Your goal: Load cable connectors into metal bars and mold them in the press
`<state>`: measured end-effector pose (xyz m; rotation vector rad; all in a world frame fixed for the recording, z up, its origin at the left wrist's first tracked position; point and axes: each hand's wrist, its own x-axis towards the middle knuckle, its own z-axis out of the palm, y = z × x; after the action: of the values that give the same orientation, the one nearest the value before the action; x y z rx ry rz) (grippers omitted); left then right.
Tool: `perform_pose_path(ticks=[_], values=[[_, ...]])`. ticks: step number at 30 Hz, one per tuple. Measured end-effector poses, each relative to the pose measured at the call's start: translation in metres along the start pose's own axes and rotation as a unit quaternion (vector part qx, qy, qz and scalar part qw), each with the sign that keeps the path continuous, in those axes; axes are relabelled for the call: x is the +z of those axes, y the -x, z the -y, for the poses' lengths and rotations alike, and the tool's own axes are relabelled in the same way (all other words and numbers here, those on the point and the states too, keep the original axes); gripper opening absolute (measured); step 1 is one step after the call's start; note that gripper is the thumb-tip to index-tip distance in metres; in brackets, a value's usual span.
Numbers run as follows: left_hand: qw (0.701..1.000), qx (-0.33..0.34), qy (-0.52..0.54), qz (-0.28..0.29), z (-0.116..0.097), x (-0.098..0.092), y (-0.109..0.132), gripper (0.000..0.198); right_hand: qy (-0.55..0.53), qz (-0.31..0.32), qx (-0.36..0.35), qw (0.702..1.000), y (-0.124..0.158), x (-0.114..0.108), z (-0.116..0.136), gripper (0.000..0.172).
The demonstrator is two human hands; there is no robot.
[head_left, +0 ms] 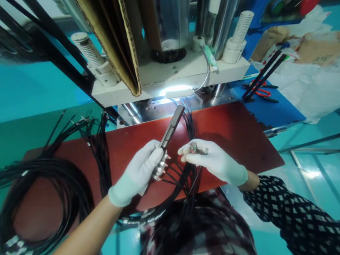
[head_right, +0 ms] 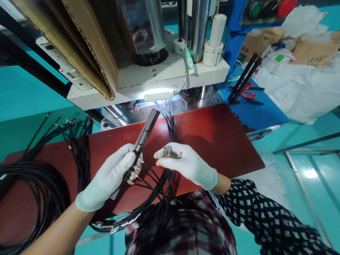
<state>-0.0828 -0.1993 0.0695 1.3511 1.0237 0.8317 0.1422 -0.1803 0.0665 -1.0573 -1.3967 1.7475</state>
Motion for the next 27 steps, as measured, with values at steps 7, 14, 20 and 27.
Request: perform_pose_path(ticks=[7, 14, 20, 27], values=[[0.998, -0.030, 0.045, 0.016, 0.004, -0.005, -0.001, 0.031, 0.033, -0.006, -0.016, 0.999, 0.006, 0.004, -0.004, 0.034], [0.997, -0.039, 0.051, 0.036, 0.002, -0.005, -0.001, 0.034, -0.109, -0.023, 0.019, 0.994, 0.000, 0.019, -0.011, 0.024], [0.999, 0.000, -0.014, 0.050, 0.001, -0.007, -0.003, 0.033, -0.023, -0.102, -0.035, 0.994, -0.007, 0.039, -0.006, 0.026], [0.997, -0.031, 0.027, 0.060, -0.001, -0.008, -0.003, 0.033, -0.015, -0.143, -0.071, 0.987, -0.008, 0.036, -0.004, 0.018]])
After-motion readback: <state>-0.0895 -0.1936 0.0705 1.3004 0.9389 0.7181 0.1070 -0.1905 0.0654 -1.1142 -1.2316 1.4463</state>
